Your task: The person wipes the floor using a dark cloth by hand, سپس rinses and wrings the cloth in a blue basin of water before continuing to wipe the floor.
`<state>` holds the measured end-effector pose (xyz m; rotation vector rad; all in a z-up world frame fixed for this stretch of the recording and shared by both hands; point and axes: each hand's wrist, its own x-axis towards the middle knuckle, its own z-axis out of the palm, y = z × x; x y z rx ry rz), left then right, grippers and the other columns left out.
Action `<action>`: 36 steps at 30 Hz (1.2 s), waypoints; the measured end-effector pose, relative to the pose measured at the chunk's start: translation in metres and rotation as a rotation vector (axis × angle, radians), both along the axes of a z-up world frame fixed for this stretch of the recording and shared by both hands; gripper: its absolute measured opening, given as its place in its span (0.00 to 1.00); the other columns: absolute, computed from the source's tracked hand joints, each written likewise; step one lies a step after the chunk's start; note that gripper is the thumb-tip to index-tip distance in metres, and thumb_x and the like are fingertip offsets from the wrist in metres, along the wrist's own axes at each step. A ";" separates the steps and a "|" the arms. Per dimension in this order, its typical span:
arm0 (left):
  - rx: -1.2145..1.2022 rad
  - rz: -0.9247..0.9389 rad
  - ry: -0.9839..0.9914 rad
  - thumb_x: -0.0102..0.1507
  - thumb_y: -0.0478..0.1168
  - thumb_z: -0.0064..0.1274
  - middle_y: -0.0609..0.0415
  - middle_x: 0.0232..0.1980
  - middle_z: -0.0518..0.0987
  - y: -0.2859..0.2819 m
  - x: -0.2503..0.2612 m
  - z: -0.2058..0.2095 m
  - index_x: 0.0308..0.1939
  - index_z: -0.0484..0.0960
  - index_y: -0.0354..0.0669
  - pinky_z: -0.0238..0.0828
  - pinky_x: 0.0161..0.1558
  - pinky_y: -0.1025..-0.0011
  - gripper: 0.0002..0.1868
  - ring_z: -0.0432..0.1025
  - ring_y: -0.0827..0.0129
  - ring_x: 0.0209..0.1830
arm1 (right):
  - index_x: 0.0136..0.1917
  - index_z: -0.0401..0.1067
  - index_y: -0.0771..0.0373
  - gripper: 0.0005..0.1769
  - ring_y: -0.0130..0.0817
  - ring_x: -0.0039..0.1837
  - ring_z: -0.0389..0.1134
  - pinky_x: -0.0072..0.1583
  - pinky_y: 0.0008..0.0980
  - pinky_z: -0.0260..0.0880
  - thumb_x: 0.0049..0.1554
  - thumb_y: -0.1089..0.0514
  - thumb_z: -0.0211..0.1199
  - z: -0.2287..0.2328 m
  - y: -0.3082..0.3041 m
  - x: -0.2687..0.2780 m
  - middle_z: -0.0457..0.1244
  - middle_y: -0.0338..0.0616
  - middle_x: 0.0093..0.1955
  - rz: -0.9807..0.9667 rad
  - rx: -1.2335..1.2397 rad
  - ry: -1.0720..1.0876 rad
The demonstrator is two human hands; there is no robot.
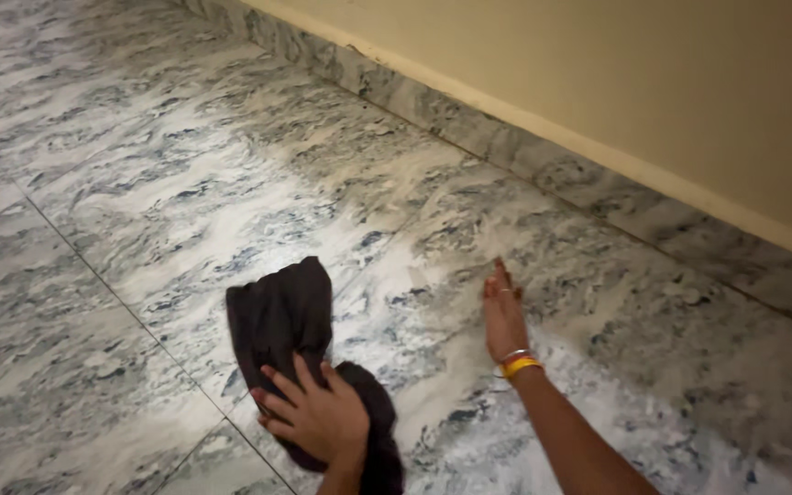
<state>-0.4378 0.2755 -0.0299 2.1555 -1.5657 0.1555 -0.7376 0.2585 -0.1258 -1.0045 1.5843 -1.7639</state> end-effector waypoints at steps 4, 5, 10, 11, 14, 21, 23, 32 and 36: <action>0.070 0.048 -0.057 0.68 0.59 0.40 0.39 0.84 0.53 -0.010 -0.041 -0.005 0.74 0.70 0.53 0.35 0.74 0.38 0.32 0.40 0.37 0.83 | 0.84 0.49 0.60 0.33 0.43 0.84 0.43 0.80 0.45 0.36 0.71 0.47 0.44 -0.009 0.053 -0.070 0.41 0.46 0.85 -0.129 0.306 0.380; 0.078 0.019 -0.034 0.68 0.58 0.40 0.38 0.84 0.52 -0.015 -0.046 -0.005 0.75 0.68 0.52 0.35 0.74 0.39 0.33 0.39 0.37 0.83 | 0.84 0.47 0.57 0.33 0.48 0.83 0.42 0.79 0.48 0.35 0.70 0.46 0.43 -0.007 0.066 -0.084 0.42 0.45 0.84 -0.246 0.617 0.790; 0.106 -0.126 0.029 0.69 0.57 0.39 0.37 0.83 0.51 -0.049 -0.106 -0.002 0.76 0.66 0.49 0.33 0.75 0.42 0.34 0.38 0.40 0.84 | 0.79 0.57 0.53 0.26 0.50 0.84 0.46 0.77 0.58 0.46 0.70 0.51 0.40 0.036 0.120 -0.155 0.43 0.44 0.85 -0.322 1.083 1.224; 0.110 -0.155 0.025 0.69 0.58 0.39 0.36 0.82 0.52 -0.057 -0.123 -0.002 0.76 0.66 0.47 0.32 0.75 0.42 0.34 0.38 0.40 0.83 | 0.78 0.60 0.52 0.24 0.47 0.86 0.48 0.79 0.56 0.50 0.72 0.51 0.40 0.048 0.130 -0.162 0.45 0.42 0.85 -0.286 1.282 1.208; 0.125 -0.250 0.026 0.69 0.58 0.39 0.35 0.81 0.52 -0.081 -0.175 -0.003 0.74 0.66 0.45 0.29 0.75 0.44 0.34 0.37 0.42 0.83 | 0.72 0.64 0.56 0.20 0.49 0.81 0.51 0.81 0.55 0.51 0.72 0.51 0.40 0.071 0.135 -0.154 0.51 0.45 0.81 -0.386 1.171 0.919; 0.025 -0.534 0.050 0.69 0.57 0.39 0.33 0.78 0.59 -0.168 -0.274 -0.028 0.74 0.68 0.43 0.25 0.77 0.42 0.34 0.39 0.39 0.83 | 0.80 0.48 0.69 0.40 0.56 0.81 0.45 0.77 0.53 0.42 0.64 0.42 0.46 0.101 0.118 -0.129 0.47 0.58 0.81 -0.473 1.037 1.054; -0.082 -0.624 -0.028 0.69 0.58 0.39 0.32 0.79 0.61 -0.203 -0.292 -0.032 0.74 0.69 0.45 0.26 0.77 0.41 0.34 0.41 0.38 0.82 | 0.82 0.45 0.69 0.44 0.53 0.83 0.44 0.79 0.51 0.40 0.64 0.39 0.46 0.107 0.117 -0.129 0.46 0.57 0.81 -0.434 1.196 1.031; 0.165 -1.019 -0.076 0.69 0.57 0.35 0.45 0.79 0.59 -0.191 -0.363 -0.014 0.73 0.68 0.53 0.36 0.73 0.38 0.31 0.43 0.42 0.81 | 0.81 0.44 0.69 0.45 0.56 0.83 0.39 0.78 0.50 0.32 0.63 0.37 0.45 0.108 0.125 -0.127 0.43 0.61 0.83 -0.462 0.936 0.982; 0.246 -1.298 -0.101 0.70 0.50 0.37 0.45 0.74 0.66 -0.071 -0.392 -0.003 0.68 0.74 0.49 0.40 0.76 0.41 0.25 0.49 0.42 0.81 | 0.82 0.43 0.72 0.45 0.59 0.83 0.40 0.78 0.52 0.32 0.65 0.37 0.45 0.099 0.132 -0.132 0.43 0.65 0.82 -0.494 0.779 0.920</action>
